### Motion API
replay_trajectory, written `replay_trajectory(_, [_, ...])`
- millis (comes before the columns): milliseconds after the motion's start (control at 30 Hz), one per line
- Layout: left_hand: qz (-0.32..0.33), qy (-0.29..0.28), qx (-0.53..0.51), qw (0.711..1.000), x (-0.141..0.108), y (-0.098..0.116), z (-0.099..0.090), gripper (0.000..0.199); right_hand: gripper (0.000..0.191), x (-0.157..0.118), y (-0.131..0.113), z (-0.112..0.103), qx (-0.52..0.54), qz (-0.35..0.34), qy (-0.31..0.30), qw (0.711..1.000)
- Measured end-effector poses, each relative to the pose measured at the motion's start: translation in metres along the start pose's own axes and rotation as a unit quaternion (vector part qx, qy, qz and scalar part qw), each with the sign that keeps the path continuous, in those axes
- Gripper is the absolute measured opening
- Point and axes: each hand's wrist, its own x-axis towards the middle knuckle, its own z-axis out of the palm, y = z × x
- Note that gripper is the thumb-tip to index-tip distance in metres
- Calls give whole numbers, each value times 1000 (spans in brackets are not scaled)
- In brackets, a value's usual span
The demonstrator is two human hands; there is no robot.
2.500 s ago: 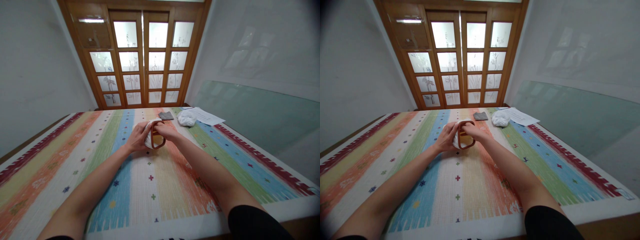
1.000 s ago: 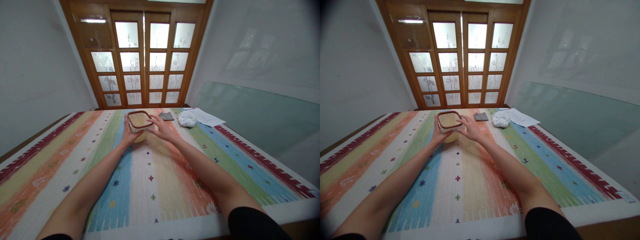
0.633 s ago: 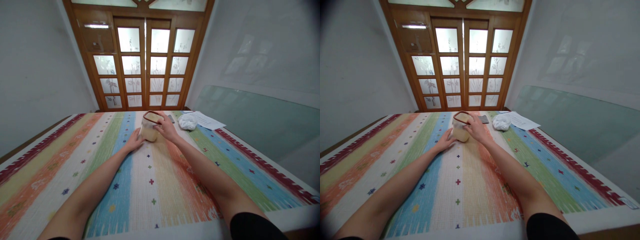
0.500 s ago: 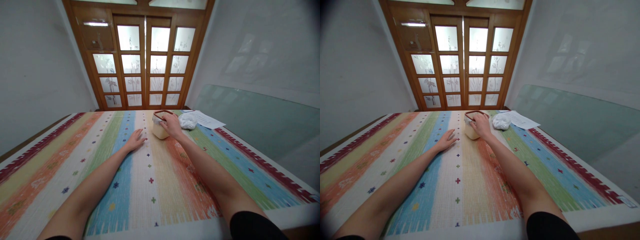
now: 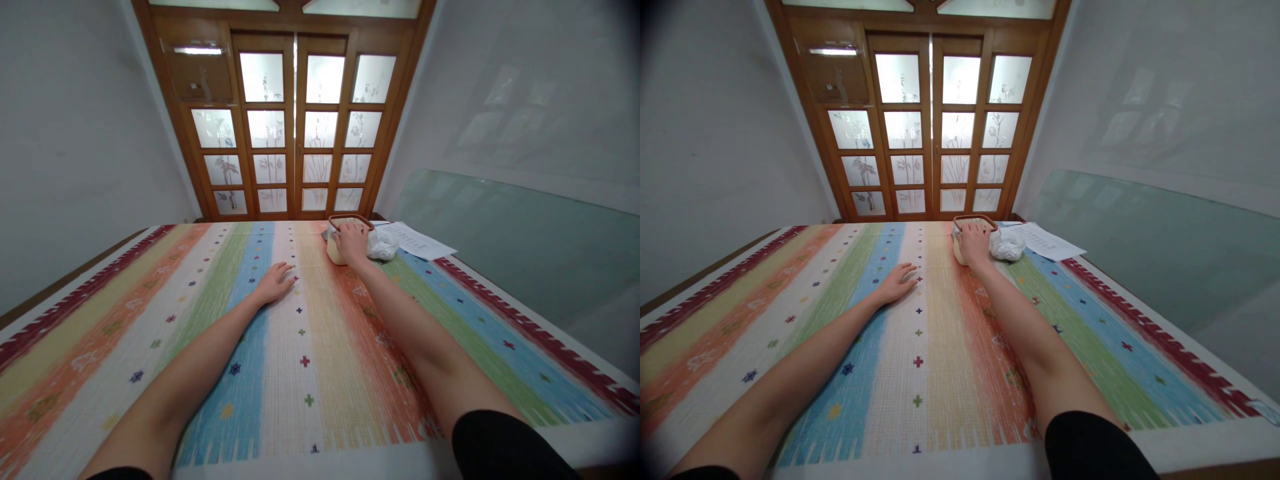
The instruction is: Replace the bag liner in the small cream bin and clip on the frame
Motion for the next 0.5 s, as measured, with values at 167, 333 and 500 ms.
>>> replay_trajectory(167, [-41,-42,37,998,-1,12,-5,55,31,15,4,19,-47,19,18,999])
replay_trajectory(333, [-28,-59,66,996,-3,19,-8,55,33,22,3,23,-20,30,37,999])
replay_trajectory(500, [-19,-62,122,990,-3,9,-11,56,47,5,-14,13,53,-18,108,993])
